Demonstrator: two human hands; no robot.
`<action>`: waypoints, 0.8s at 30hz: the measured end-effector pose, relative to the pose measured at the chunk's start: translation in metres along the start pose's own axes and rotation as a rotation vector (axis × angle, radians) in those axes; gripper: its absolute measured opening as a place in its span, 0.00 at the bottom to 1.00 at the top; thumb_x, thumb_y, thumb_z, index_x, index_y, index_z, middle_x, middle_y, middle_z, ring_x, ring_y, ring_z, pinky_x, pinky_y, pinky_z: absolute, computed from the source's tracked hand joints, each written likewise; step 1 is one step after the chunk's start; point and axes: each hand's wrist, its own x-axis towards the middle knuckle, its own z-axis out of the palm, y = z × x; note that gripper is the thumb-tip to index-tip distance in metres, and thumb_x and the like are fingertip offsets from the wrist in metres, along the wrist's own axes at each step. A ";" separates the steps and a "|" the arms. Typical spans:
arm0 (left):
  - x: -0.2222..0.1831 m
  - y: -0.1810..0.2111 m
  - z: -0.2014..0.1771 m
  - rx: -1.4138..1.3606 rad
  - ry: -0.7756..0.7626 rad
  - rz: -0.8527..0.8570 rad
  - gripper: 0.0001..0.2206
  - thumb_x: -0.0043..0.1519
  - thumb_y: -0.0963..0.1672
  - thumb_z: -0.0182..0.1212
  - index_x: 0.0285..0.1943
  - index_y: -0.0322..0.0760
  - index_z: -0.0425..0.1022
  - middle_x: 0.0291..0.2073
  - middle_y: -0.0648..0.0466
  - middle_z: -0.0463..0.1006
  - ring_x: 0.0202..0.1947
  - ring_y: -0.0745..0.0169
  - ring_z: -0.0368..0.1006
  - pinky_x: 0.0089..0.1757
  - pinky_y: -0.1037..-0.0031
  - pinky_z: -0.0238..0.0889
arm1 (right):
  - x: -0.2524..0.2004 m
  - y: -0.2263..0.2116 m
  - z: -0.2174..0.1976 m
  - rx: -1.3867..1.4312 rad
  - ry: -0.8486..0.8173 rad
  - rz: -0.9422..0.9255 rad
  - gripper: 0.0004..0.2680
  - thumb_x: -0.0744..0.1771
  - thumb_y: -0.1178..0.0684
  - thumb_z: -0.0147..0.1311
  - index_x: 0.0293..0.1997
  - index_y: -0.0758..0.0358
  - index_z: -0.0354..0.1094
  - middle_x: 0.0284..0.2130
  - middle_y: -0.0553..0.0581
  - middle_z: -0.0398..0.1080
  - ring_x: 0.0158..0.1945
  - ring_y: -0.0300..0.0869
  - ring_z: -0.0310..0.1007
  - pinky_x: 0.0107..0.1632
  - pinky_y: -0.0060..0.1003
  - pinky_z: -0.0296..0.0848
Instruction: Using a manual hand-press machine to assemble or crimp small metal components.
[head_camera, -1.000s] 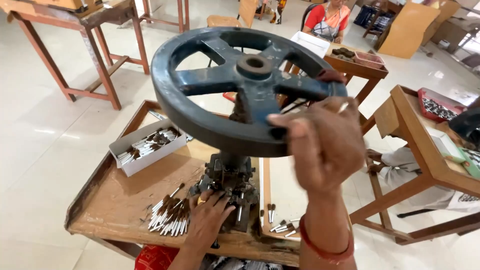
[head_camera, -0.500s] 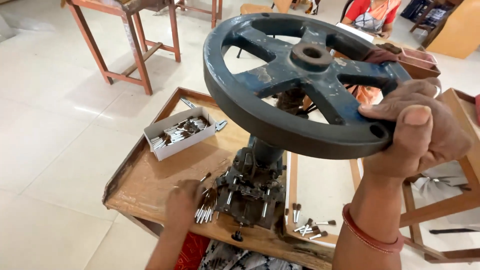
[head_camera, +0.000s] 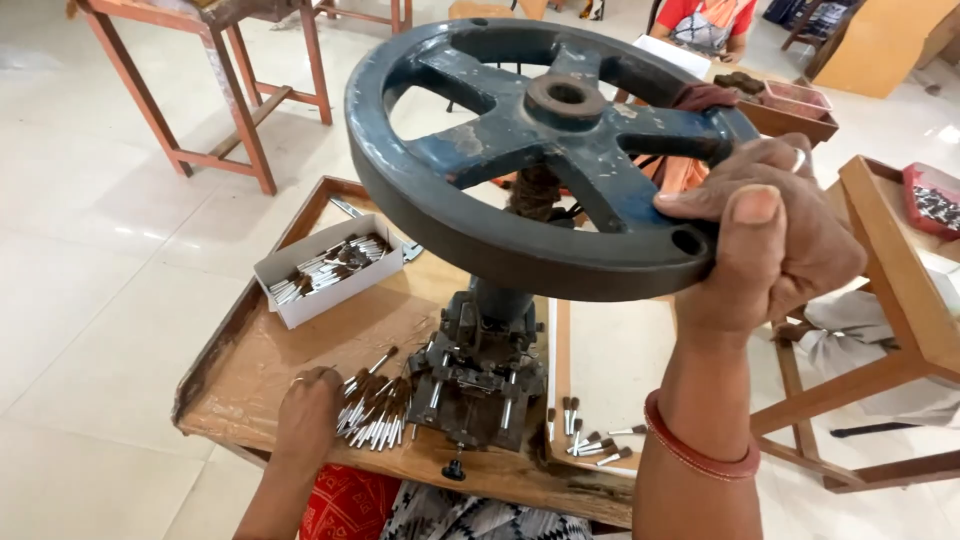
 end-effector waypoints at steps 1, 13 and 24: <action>0.002 -0.001 0.001 -0.004 0.003 0.010 0.02 0.55 0.39 0.61 0.32 0.34 0.78 0.36 0.43 0.81 0.40 0.38 0.77 0.44 0.55 0.71 | -0.002 0.000 0.000 -0.008 0.003 -0.007 0.19 0.75 0.45 0.53 0.31 0.74 0.75 0.24 0.60 0.72 0.29 0.43 0.65 0.42 0.33 0.62; 0.000 0.174 -0.031 -0.555 0.114 0.150 0.06 0.57 0.42 0.68 0.37 0.33 0.80 0.34 0.46 0.82 0.33 0.49 0.80 0.35 0.63 0.74 | 0.005 -0.013 0.008 -0.069 0.005 0.033 0.18 0.74 0.44 0.52 0.31 0.68 0.76 0.20 0.53 0.69 0.27 0.36 0.61 0.42 0.31 0.60; 0.004 0.165 -0.028 -0.377 -0.107 0.174 0.28 0.51 0.57 0.69 0.56 0.44 0.77 0.50 0.43 0.72 0.41 0.48 0.74 0.37 0.60 0.72 | 0.006 -0.020 0.008 -0.168 -0.041 0.004 0.19 0.75 0.42 0.51 0.32 0.64 0.78 0.20 0.50 0.70 0.28 0.36 0.62 0.45 0.32 0.62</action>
